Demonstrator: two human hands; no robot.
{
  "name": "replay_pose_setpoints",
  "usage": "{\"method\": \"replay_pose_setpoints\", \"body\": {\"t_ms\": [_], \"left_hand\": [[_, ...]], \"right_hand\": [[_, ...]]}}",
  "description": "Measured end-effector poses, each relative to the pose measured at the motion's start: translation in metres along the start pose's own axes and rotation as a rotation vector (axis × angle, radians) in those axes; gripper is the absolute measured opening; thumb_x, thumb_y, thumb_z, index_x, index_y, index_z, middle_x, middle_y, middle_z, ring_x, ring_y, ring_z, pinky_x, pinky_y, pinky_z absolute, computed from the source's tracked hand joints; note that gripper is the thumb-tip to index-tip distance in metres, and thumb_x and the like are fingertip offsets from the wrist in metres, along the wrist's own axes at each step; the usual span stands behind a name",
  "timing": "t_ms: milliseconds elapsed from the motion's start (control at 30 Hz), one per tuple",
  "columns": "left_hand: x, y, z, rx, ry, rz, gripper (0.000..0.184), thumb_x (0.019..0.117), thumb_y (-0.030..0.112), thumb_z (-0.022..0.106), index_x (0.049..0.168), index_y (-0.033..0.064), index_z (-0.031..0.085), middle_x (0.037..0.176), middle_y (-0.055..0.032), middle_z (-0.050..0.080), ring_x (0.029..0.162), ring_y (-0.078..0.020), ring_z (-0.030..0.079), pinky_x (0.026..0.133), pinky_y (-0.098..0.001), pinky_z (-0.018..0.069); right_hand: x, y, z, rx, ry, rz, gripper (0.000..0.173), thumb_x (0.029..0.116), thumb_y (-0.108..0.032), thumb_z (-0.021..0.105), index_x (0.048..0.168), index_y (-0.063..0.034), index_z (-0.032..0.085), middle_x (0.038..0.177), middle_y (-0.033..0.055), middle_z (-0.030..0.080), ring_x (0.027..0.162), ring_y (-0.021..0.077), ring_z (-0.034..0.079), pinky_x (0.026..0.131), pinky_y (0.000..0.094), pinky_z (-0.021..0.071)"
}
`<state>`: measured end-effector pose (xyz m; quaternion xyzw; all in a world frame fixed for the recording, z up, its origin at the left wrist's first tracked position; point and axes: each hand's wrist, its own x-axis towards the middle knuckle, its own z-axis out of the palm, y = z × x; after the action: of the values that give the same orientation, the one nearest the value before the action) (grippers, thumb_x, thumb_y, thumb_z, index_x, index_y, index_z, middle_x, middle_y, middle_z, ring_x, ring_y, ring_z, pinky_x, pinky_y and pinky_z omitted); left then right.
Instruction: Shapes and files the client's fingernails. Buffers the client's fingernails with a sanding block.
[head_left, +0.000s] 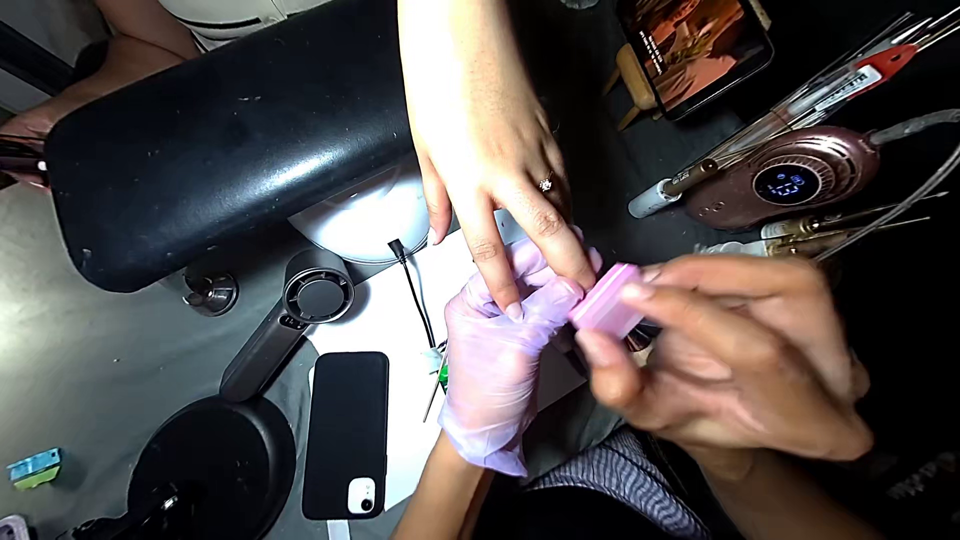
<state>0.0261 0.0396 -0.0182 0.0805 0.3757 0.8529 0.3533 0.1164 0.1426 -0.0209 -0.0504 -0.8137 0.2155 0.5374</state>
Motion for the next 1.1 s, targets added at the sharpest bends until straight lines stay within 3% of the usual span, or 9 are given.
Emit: {"method": "replay_pose_setpoints", "body": {"t_ms": [600,700,767,867,933,1000,1033,1100], "left_hand": [[-0.003,0.005,-0.001,-0.051,-0.015,-0.019,0.033,0.081,-0.004,0.076,0.113,0.0048,0.073,0.098,-0.0096,0.076,0.091,-0.0151,0.074,0.084,-0.0312,0.0614],[-0.002,0.004,-0.002,-0.049,-0.015,-0.019,0.027,0.0812,-0.001,0.078,0.106,0.0066,0.073,0.093,-0.0079,0.074,0.087,-0.0124,0.072,0.081,-0.0285,0.0603],[-0.002,0.003,-0.003,-0.073,-0.052,-0.031,0.031,0.0821,-0.001,0.078,0.112,0.0062,0.071,0.099,-0.0088,0.074,0.093,-0.0144,0.072,0.085,-0.0308,0.0605],[-0.001,0.005,-0.002,-0.062,-0.035,-0.054,0.028,0.0805,-0.004,0.074,0.107,0.0054,0.073,0.089,-0.0071,0.073,0.08,-0.0101,0.071,0.075,-0.0254,0.0604],[0.0,0.006,-0.004,-0.072,-0.066,-0.054,0.03,0.0827,-0.004,0.073,0.111,0.0059,0.072,0.095,-0.0069,0.073,0.085,-0.0104,0.071,0.08,-0.0258,0.0597],[0.003,0.005,-0.007,-0.095,-0.088,-0.032,0.036,0.0836,-0.002,0.075,0.118,0.0075,0.069,0.105,-0.0072,0.074,0.096,-0.0137,0.071,0.089,-0.0296,0.0585],[0.003,0.004,-0.008,-0.122,-0.091,-0.029,0.038,0.0836,-0.001,0.076,0.12,0.0077,0.069,0.108,-0.0076,0.074,0.099,-0.015,0.071,0.092,-0.031,0.0582],[0.003,0.004,-0.007,-0.141,-0.069,-0.046,0.038,0.0821,0.0,0.078,0.118,0.0071,0.07,0.106,-0.0075,0.074,0.099,-0.0154,0.071,0.091,-0.0312,0.0585]], "right_hand": [[-0.003,0.005,0.001,0.055,0.0,-0.012,0.025,0.0901,-0.026,0.077,0.102,-0.0049,0.069,0.104,0.0057,0.065,0.097,0.0122,0.065,0.081,0.0248,0.0558],[-0.004,0.007,0.001,0.045,0.003,-0.026,0.026,0.0896,-0.027,0.078,0.101,-0.0053,0.07,0.102,0.0053,0.067,0.095,0.0111,0.067,0.078,0.0236,0.0574],[-0.002,0.011,0.0,0.023,0.01,-0.035,0.025,0.0892,-0.025,0.077,0.103,-0.0049,0.07,0.104,0.0058,0.066,0.096,0.012,0.066,0.079,0.0248,0.056],[-0.014,-0.003,-0.003,0.085,-0.064,-0.002,0.028,0.0882,-0.028,0.081,0.103,-0.007,0.07,0.105,0.0058,0.067,0.097,0.0131,0.067,0.083,0.0267,0.0583],[-0.015,-0.011,-0.012,0.301,-0.136,0.108,0.027,0.0895,-0.031,0.078,0.105,-0.0101,0.071,0.105,0.0024,0.068,0.094,0.01,0.068,0.08,0.0237,0.0588],[0.005,-0.005,-0.033,0.706,-0.198,0.35,0.025,0.0956,-0.036,0.071,0.109,-0.0157,0.073,0.103,-0.0057,0.068,0.084,0.0015,0.065,0.07,0.0147,0.0549],[0.018,0.002,-0.041,1.015,-0.193,0.476,0.025,0.0965,-0.035,0.067,0.108,-0.0132,0.071,0.097,-0.0056,0.066,0.074,-0.0002,0.062,0.061,0.0116,0.0513],[0.037,0.001,-0.037,1.597,-0.116,0.648,0.025,0.0932,-0.029,0.067,0.105,-0.0072,0.062,0.077,-0.0002,0.061,0.062,0.0068,0.062,0.055,0.018,0.0531]]}}
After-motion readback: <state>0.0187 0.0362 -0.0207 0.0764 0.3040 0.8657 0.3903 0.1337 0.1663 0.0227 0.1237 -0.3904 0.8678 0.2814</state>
